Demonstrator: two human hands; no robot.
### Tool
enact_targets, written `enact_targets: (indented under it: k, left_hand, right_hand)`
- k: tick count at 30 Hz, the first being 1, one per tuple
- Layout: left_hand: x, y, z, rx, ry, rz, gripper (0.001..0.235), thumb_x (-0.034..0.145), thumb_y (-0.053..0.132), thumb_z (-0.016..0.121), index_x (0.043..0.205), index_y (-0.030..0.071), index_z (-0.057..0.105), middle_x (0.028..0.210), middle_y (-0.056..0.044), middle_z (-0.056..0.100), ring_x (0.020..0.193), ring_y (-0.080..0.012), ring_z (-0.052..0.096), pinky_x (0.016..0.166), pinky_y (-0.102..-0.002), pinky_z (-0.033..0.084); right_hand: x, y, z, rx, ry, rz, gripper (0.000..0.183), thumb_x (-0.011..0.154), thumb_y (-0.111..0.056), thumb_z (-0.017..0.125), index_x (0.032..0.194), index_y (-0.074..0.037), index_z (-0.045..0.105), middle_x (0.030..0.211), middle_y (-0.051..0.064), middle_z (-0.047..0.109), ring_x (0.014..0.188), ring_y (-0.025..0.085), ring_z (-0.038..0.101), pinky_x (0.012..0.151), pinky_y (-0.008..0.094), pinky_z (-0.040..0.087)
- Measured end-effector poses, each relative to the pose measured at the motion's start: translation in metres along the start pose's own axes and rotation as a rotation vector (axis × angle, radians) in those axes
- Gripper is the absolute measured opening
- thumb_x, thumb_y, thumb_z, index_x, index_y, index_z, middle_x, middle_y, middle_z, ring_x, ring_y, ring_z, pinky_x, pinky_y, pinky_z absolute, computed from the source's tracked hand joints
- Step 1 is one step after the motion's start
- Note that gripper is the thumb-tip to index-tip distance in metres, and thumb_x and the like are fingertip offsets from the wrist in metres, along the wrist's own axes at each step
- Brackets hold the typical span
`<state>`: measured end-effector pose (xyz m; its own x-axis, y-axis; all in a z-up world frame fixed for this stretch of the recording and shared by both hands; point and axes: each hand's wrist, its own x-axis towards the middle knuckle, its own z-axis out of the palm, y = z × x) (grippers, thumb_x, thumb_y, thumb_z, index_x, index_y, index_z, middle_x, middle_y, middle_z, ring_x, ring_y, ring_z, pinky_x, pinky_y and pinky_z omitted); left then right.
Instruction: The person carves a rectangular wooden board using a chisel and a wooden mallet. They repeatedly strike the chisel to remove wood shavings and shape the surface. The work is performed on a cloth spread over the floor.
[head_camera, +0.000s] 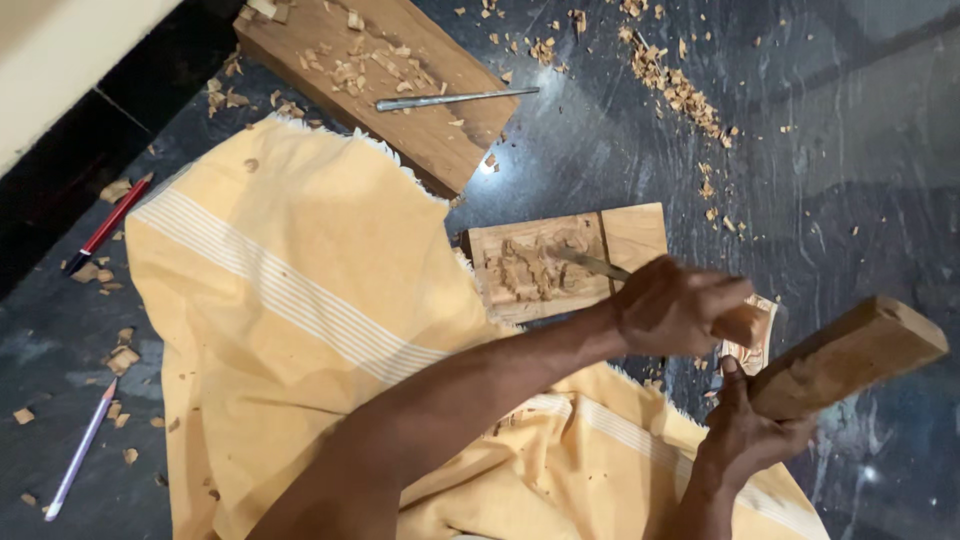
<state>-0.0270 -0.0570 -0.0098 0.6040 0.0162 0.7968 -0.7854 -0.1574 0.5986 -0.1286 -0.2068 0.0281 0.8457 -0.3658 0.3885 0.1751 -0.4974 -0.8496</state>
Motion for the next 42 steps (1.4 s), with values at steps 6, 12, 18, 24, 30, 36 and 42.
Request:
enact_targets:
  k: [6,12,18,24,30,36,42]
  left_hand:
    - [-0.005,-0.013,-0.029,0.03,0.082,-0.157,0.024,0.077,0.015,0.073,0.094,0.01,0.057,0.081,-0.006,0.067,0.069,-0.0222,0.068,0.058,-0.038,0.054]
    - [0.003,-0.008,-0.046,0.036,0.098,-0.229,0.041,0.069,0.015,0.077,0.105,0.008,0.059,0.09,-0.01,0.071,0.074,-0.0271,0.073,0.064,-0.041,0.058]
    - [0.003,-0.008,-0.049,0.055,0.13,-0.245,0.036,0.074,0.015,0.081,0.104,0.01,0.06,0.091,-0.007,0.073,0.077,-0.0256,0.074,0.066,-0.04,0.059]
    - [0.001,-0.003,-0.05,0.048,0.213,-0.196,0.04,0.069,0.012,0.077,0.106,0.006,0.062,0.095,-0.011,0.072,0.076,-0.0271,0.073,0.066,-0.039,0.06]
    - [0.001,-0.003,-0.049,0.104,0.149,-0.132,0.016,0.083,0.014,0.075,0.092,0.01,0.062,0.083,-0.006,0.069,0.069,-0.0226,0.071,0.056,-0.038,0.056]
    - [0.017,0.004,-0.01,0.083,0.01,0.152,0.011,0.09,0.014,0.064,0.094,0.005,0.06,0.076,-0.008,0.064,0.057,-0.0182,0.062,0.044,-0.034,0.049]
    - [-0.002,-0.001,0.013,0.021,-0.132,-0.118,0.011,0.092,0.011,0.067,0.094,0.005,0.058,0.078,-0.01,0.067,0.055,-0.017,0.064,0.043,-0.034,0.049]
  right_hand:
    - [0.0,-0.016,0.008,-0.039,0.001,-0.06,0.038,0.092,0.006,0.086,0.117,0.001,0.058,0.089,0.008,0.066,0.063,0.012,0.056,0.053,0.024,0.042]
    - [0.009,-0.027,0.009,-0.078,-0.02,-0.239,0.041,0.093,0.013,0.084,0.122,0.002,0.058,0.096,0.013,0.067,0.07,0.014,0.059,0.063,0.028,0.051]
    - [0.021,-0.042,0.022,-0.459,-0.131,-0.676,0.041,0.088,0.012,0.091,0.106,-0.001,0.057,0.099,0.016,0.064,0.089,0.025,0.062,0.079,0.043,0.059]
    - [0.019,-0.065,0.046,0.133,-0.072,-0.134,0.046,0.081,-0.002,0.078,0.12,-0.001,0.054,0.122,0.009,0.064,0.108,0.022,0.068,0.082,0.041,0.066]
    - [0.015,-0.05,0.031,-0.034,-0.158,-0.196,0.039,0.091,0.004,0.079,0.123,0.002,0.055,0.123,0.011,0.061,0.107,0.02,0.068,0.084,0.036,0.061]
    - [-0.007,-0.012,0.011,0.097,-0.03,0.261,0.035,0.091,-0.002,0.081,0.119,-0.001,0.059,0.087,0.006,0.065,0.066,0.016,0.061,0.052,0.027,0.05]
    - [-0.002,0.012,-0.008,0.283,0.067,0.627,0.026,0.096,-0.02,0.079,0.101,-0.005,0.057,0.076,0.004,0.06,0.059,0.012,0.055,0.045,0.023,0.042]
